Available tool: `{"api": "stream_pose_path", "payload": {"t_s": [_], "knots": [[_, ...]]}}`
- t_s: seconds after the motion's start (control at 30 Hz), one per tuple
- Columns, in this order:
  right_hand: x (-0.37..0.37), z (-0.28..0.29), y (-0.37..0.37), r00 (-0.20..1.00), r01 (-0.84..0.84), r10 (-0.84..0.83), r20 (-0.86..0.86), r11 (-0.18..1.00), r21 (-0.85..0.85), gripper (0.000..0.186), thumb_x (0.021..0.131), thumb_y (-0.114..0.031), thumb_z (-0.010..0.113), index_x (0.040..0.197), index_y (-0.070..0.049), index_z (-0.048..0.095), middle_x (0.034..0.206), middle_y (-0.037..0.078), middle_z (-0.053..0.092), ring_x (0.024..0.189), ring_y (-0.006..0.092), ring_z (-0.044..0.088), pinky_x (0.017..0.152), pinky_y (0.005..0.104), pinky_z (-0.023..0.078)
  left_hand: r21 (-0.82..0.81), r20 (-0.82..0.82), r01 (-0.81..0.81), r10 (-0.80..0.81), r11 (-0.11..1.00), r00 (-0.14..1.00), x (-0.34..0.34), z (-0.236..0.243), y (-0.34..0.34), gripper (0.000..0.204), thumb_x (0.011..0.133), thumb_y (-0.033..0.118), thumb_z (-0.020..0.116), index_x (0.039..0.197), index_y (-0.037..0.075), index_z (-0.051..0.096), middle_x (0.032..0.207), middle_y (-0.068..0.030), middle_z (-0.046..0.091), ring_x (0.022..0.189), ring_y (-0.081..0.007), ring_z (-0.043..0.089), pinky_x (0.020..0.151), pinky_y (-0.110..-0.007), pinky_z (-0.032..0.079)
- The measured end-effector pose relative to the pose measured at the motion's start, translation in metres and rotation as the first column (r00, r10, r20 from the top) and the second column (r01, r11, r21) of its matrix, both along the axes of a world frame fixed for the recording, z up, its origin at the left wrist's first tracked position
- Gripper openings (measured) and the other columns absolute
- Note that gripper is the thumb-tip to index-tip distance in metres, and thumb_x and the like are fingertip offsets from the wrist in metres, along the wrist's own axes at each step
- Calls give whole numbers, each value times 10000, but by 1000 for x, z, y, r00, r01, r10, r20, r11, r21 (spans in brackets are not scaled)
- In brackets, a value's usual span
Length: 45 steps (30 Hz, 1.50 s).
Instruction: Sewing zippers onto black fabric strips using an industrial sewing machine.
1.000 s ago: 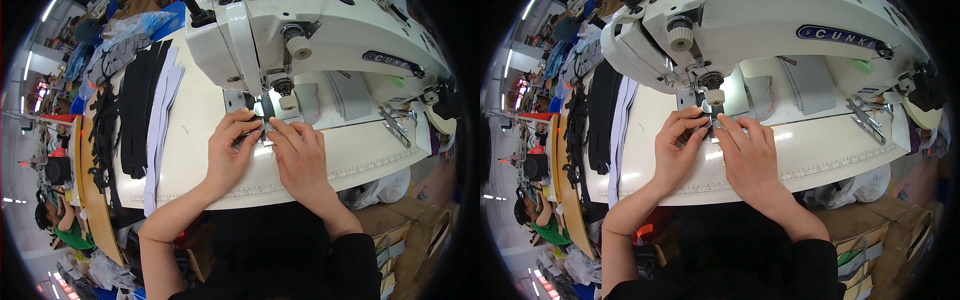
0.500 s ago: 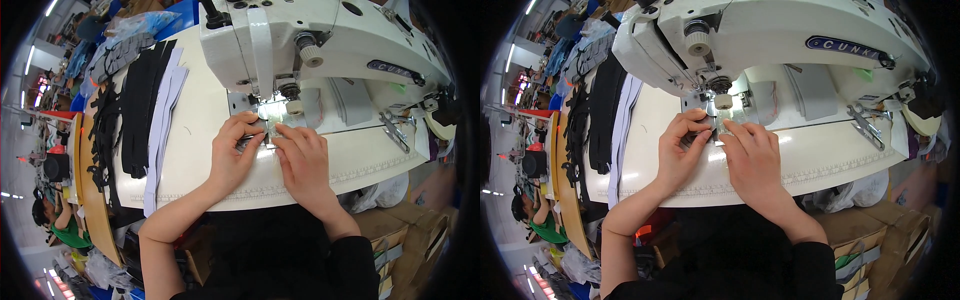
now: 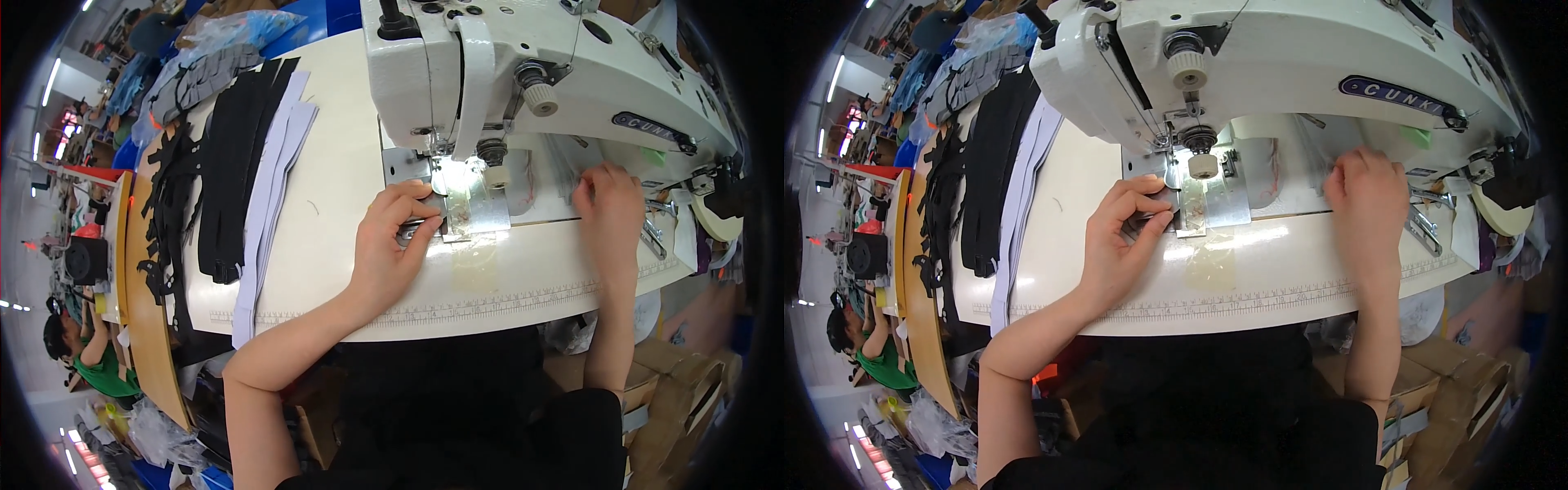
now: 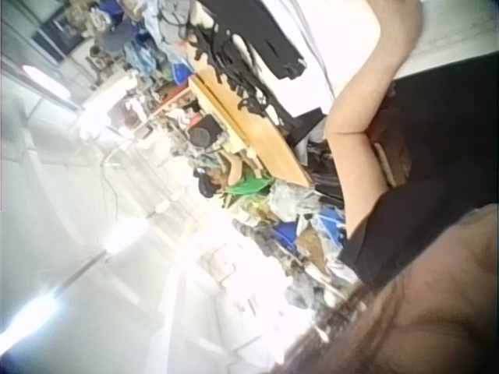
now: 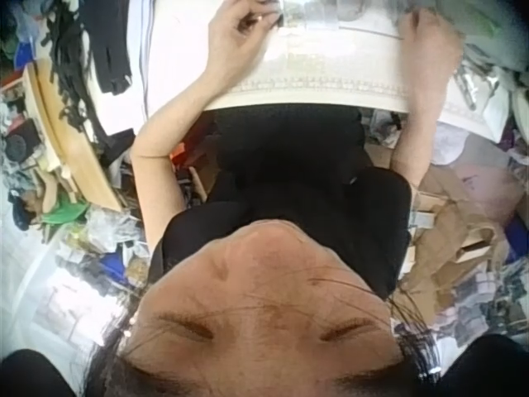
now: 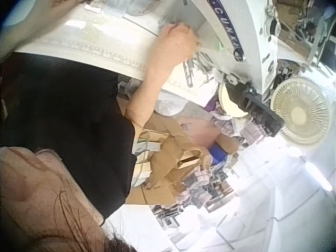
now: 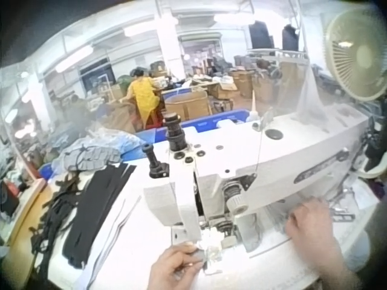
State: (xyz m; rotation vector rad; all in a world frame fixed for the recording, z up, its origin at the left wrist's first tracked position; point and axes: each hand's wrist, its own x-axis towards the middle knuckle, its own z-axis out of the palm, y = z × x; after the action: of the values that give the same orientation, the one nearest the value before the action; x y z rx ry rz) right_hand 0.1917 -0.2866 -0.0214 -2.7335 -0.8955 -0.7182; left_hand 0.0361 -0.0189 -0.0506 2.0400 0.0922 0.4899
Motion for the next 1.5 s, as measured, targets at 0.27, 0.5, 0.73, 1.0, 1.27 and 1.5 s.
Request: {"api": "stream_pose_path", "payload": {"t_s": [0.27, 0.5, 0.73, 1.0, 1.27, 1.5], "knots": [[-23, 24, -10, 991, 60, -80, 107, 982, 178, 61, 791, -58, 707, 826, -55, 656, 871, 74, 643, 842, 291, 609, 740, 413, 480, 28, 41, -25, 24, 999, 999, -1, 9, -5, 59, 926, 4, 725, 985, -6, 722, 1250, -137, 662, 1103, -189, 652, 929, -308, 537], [-114, 34, 15, 881, -450, 461, -109, 886, 110, 190, 655, -91, 738, 805, -29, 639, 1098, 106, 648, 989, 320, 617, 786, 444, 486, -865, -146, 179, -575, 469, 805, -5, 27, -37, 295, 1042, 267, 684, 1205, 21, 671, 1179, -51, 717, 1038, -101, 674, 868, -283, 583], [-189, 1, 26, 19, -800, 835, -550, 343, 492, 267, 775, -252, 732, 907, -23, 693, 1250, 129, 619, 1156, 319, 578, 999, 443, 453, -865, -246, 41, -495, 500, 833, 16, 13, -44, 400, 1013, 167, 718, 1350, 7, 574, 1066, -67, 762, 896, -95, 707, 829, -265, 581], [-132, 25, 46, 771, -293, 532, -350, 784, 547, 302, 927, -215, 741, 1170, -40, 694, 1230, 143, 670, 1174, 292, 617, 1021, 409, 452, -753, -169, 193, -468, 629, 867, -16, -11, -40, 356, 985, 1, 679, 1333, 17, 605, 988, -48, 764, 857, -56, 686, 737, -221, 544], [-93, -3, 55, 625, -99, 476, -619, 835, 542, 174, 983, -196, 687, 1022, -27, 667, 914, 95, 610, 912, 273, 553, 875, 378, 428, -668, -264, 107, -369, 737, 891, -21, 14, -22, 254, 964, 65, 718, 1133, 18, 534, 756, -42, 701, 656, -59, 618, 600, -213, 495], [-94, -21, 60, 876, -187, 323, -358, 912, 365, 151, 1011, -164, 632, 944, -34, 595, 900, 112, 559, 904, 312, 512, 900, 419, 392, -129, 162, -517, 532, 846, 831, -41, 16, 170, 158, 969, 143, 725, 869, 23, 708, 785, -77, 711, 724, -124, 688, 625, -289, 508]]}}
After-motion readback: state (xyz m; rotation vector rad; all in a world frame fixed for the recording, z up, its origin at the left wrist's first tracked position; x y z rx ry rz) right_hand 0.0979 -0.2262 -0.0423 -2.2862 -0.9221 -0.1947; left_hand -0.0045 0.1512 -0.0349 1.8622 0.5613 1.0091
